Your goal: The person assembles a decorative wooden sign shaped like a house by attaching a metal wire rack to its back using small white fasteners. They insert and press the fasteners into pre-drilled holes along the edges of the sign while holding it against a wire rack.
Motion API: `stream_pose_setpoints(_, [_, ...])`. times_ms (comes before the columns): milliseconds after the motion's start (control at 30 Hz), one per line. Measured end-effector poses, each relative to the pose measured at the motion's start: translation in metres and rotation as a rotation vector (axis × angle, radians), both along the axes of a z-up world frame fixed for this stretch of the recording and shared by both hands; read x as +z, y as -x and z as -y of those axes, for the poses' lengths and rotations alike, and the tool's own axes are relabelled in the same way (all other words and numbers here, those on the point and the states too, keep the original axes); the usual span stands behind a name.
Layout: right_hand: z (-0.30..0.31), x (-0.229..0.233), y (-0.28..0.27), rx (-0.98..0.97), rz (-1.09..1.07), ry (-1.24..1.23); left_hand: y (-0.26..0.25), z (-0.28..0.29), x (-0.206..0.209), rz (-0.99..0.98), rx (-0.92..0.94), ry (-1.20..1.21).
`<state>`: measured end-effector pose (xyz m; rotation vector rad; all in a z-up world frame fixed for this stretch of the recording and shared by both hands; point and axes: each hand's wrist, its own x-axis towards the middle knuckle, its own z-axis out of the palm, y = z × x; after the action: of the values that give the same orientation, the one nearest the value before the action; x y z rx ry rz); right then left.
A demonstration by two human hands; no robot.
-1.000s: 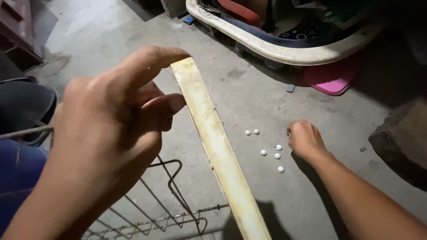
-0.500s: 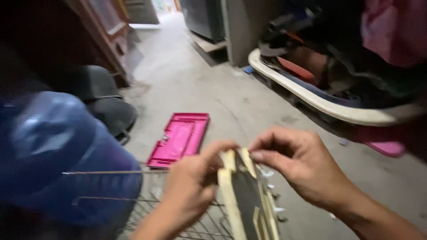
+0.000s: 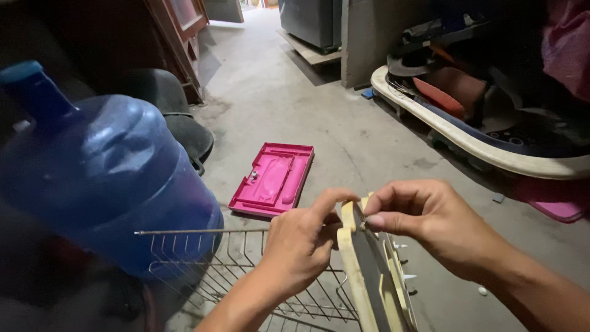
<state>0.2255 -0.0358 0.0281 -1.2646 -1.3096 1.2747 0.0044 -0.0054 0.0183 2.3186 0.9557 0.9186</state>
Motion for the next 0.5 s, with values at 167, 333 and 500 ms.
stream_pose_setpoints(167, [-0.0023,-0.0057,-0.0012,0.068,-0.109,0.070,0.0003,-0.0006,0.0021,0.006,-0.006,0.020])
stream_pose_setpoints(333, [-0.0049,-0.0069,-0.0030,0.038,-0.122,0.124,-0.0017,-0.0030,0.0022,-0.001,0.002,0.025])
stream_pose_setpoints(500, [-0.0044,-0.0074,-0.0030,0.028,-0.075,0.085,-0.0024,-0.0040,0.0007,0.005,0.002,0.016])
